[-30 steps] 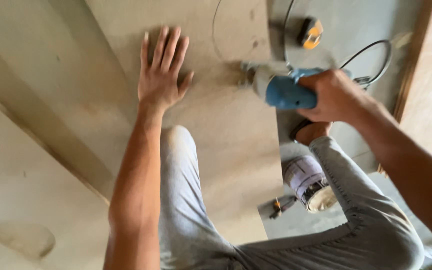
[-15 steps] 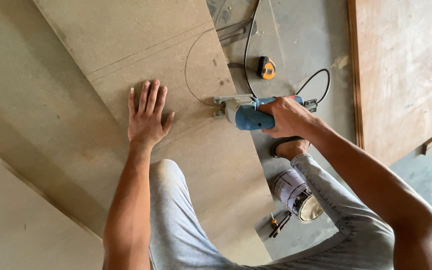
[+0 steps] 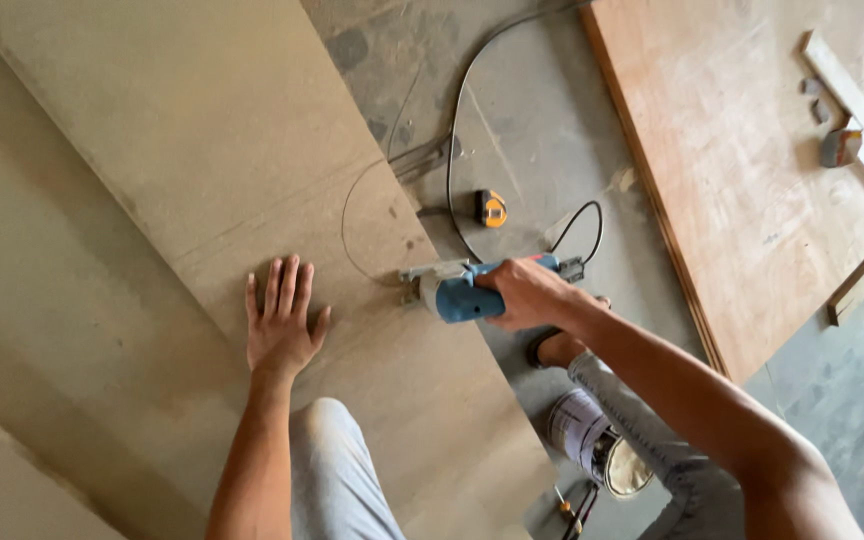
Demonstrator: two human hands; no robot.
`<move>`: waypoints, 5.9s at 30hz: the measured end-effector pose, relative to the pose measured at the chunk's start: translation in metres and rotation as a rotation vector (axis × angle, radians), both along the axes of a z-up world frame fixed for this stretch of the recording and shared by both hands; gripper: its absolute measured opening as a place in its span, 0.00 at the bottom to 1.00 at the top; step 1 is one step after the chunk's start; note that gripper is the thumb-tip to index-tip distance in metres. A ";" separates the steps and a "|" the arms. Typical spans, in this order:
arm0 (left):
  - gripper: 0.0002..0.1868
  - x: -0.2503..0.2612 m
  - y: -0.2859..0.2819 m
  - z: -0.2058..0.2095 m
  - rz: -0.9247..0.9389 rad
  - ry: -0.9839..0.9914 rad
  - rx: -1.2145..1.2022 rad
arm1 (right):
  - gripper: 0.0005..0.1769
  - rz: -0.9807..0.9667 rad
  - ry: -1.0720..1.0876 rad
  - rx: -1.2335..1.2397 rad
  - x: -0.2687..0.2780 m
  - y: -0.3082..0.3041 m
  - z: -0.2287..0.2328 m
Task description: The person uses a jigsaw to cut a curved shape out of a large sheet of plywood. They guide the tool along a pre-drawn line while kneeling on the floor, with a tape measure and paint can visible nearby.
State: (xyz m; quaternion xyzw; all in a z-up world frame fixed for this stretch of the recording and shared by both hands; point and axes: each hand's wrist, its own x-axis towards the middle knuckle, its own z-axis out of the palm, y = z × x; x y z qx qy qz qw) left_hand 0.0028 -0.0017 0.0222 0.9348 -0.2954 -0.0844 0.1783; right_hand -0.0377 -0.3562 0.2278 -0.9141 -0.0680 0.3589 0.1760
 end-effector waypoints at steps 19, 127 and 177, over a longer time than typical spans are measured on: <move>0.41 0.000 0.001 -0.010 -0.005 0.020 0.027 | 0.11 0.006 0.041 -0.003 0.006 0.005 0.004; 0.40 -0.003 0.003 -0.024 -0.042 0.056 0.123 | 0.14 -0.042 0.072 -0.123 -0.003 0.006 -0.008; 0.43 0.001 -0.002 -0.015 -0.020 0.119 0.100 | 0.13 -0.114 0.043 -0.037 -0.008 0.014 -0.006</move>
